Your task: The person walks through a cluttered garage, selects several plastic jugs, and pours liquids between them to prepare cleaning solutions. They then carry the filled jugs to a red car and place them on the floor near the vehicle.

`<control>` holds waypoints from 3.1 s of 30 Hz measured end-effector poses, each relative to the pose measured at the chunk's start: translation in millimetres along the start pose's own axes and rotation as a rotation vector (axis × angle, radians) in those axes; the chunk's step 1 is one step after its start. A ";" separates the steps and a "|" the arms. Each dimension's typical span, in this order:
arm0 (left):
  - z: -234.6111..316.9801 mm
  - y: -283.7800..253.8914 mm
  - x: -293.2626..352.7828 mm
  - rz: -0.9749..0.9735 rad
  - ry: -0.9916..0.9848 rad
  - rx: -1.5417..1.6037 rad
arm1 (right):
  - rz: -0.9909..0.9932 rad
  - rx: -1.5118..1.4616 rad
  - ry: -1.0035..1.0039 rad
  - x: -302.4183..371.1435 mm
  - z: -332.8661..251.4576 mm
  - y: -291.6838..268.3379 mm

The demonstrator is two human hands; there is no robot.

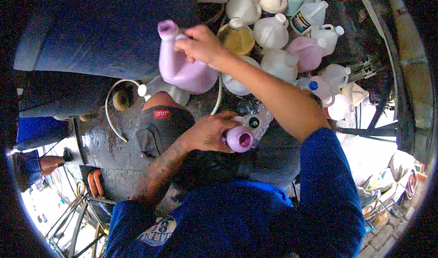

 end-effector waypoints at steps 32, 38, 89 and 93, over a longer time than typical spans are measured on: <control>27.0 -146.8 -43.3 0.810 0.107 0.646 | 0.193 0.241 -0.158 111.9 -9.2 -91.7; -30.4 -202.4 8.8 0.673 -0.280 -0.342 | 0.399 -0.043 -0.109 112.1 15.8 -148.9; -7.2 -165.5 -76.8 0.754 0.138 1.798 | 0.185 0.317 -0.237 118.9 22.1 -123.5; 24.0 -162.9 -88.8 0.947 0.229 1.327 | 0.247 0.402 -0.203 122.6 17.8 -113.4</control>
Point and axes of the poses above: each hand's wrist, its own x-axis away from the middle knuckle, its own y-axis out of the palm, z = x × y, the point moved 6 cm from there along -x, towards the middle knuckle, and after that the axes turned 10 degrees about x, right-handed, at the moved point
